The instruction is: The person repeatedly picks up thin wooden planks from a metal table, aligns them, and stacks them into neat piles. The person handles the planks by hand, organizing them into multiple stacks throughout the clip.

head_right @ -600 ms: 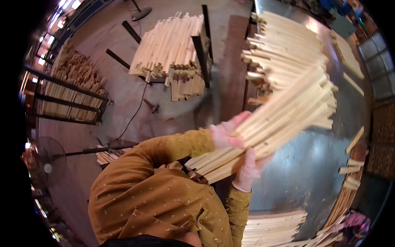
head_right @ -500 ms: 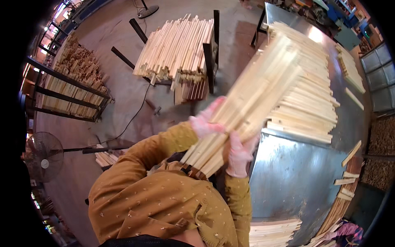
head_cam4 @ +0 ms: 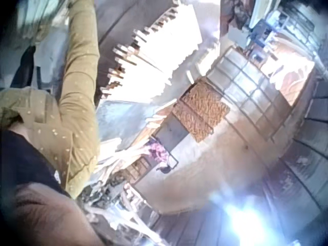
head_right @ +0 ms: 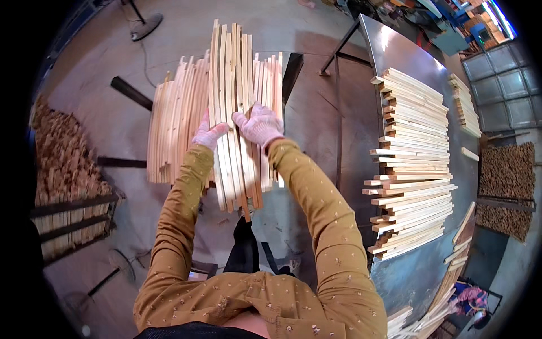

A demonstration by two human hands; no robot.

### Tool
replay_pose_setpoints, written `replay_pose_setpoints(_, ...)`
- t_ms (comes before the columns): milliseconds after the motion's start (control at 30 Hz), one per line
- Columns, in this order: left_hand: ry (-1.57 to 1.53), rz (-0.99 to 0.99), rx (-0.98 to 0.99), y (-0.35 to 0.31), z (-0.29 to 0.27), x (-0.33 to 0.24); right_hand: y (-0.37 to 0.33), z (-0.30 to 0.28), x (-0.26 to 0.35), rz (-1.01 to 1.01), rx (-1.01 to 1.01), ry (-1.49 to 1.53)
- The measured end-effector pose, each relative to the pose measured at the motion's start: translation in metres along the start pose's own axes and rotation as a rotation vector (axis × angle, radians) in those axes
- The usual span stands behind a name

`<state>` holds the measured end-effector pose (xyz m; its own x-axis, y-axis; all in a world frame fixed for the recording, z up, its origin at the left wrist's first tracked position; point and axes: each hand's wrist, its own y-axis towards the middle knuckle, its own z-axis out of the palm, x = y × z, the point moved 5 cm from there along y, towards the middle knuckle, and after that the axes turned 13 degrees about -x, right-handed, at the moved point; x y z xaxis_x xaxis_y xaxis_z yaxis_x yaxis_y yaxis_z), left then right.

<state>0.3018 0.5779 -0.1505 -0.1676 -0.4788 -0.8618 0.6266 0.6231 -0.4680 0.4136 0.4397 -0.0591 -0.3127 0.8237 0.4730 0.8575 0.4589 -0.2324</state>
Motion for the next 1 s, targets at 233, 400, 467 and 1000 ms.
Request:
replay_pose_setpoints(233,1.32,0.019,0.141,0.082,0.061,0.073,0.095,0.051,-0.103,0.081,0.275,-0.55)
replay_pose_setpoints(400,1.584,-0.056,0.357,0.1,0.057,0.045,0.088,0.042,-0.081,0.215,0.235,-0.483)
replay_pose_setpoints(467,1.49,-0.071,0.335,0.109,0.047,0.067,0.084,0.058,-0.106,0.259,0.33,-0.459)
replay_pose_setpoints(1000,0.776,0.624,0.108,-0.04,0.042,0.056,-0.332,-0.098,-0.218,0.323,-0.462,-0.018)
